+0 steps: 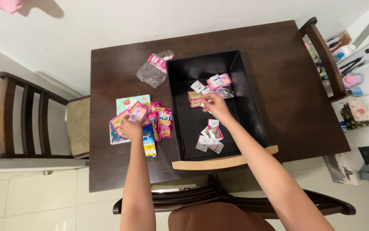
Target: The person removes various detergent and cleaning product packets from a black plastic bin and places them on a wooden table. The person handles the packets one by one, separating them into small stacks on the table surface.
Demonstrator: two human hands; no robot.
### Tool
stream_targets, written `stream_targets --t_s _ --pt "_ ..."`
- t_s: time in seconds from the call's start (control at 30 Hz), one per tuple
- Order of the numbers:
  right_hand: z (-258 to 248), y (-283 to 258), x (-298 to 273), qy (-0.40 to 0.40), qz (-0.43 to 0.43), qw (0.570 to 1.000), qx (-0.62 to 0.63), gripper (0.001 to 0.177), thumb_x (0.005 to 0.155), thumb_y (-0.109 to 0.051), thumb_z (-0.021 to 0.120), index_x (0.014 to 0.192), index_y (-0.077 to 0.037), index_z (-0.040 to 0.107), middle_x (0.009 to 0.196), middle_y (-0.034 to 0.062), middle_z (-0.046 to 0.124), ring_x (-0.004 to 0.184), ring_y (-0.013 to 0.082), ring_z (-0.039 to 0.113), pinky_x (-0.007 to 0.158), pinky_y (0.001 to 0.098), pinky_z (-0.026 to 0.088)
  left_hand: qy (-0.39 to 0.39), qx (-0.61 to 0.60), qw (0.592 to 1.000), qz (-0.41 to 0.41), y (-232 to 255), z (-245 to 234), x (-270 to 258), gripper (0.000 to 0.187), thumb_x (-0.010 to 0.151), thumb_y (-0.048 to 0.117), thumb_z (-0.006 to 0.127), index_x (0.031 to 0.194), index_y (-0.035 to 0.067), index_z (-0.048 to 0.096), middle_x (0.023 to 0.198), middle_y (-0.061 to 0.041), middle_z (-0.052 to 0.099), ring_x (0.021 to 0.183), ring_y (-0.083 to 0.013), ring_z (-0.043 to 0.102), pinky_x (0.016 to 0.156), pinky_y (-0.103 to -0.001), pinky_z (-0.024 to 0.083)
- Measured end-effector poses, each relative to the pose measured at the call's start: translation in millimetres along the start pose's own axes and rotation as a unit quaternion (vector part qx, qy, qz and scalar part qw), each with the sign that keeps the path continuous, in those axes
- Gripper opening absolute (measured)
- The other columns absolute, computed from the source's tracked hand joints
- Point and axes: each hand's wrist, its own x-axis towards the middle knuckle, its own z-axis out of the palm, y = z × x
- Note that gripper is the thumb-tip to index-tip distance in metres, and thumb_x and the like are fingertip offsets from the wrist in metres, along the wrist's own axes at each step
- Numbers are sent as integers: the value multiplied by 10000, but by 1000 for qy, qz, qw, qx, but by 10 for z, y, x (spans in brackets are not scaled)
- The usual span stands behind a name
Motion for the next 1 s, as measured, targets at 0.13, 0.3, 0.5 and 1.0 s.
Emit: stream_targets --t_s 0.13,0.3,0.5,1.0 --pt "-81 39 -29 3 11 1000 8 192 965 -91 671 1141 -17 689 1017 66 686 783 124 682 665 271 600 73 -96 982 148 639 -359 -210 402 833 121 708 1230 73 668 1231 -149 660 1193 -379 569 1031 -499 416" --pt "-105 51 -80 13 13 999 -43 223 935 -114 701 1150 -55 704 1057 52 712 819 106 658 643 262 578 37 -257 910 324 1664 -865 -702 212 962 22 642 1171 52 666 1159 -129 676 1121 -342 600 994 -440 459" --pt "-230 147 -124 24 21 997 -77 279 892 -115 752 1165 -83 705 1062 89 696 842 111 653 634 276 581 -92 -291 860 410 2274 -1007 -1218 166 953 20 662 1110 70 679 1067 -126 685 1042 -322 632 928 -411 510" --pt "-662 672 -170 122 48 978 -161 356 837 -115 800 1171 -52 697 1110 116 734 852 181 705 729 327 590 -318 -136 865 363 2241 318 -1600 407 819 183 787 1178 89 620 1170 -115 688 1169 -343 609 913 -448 526"
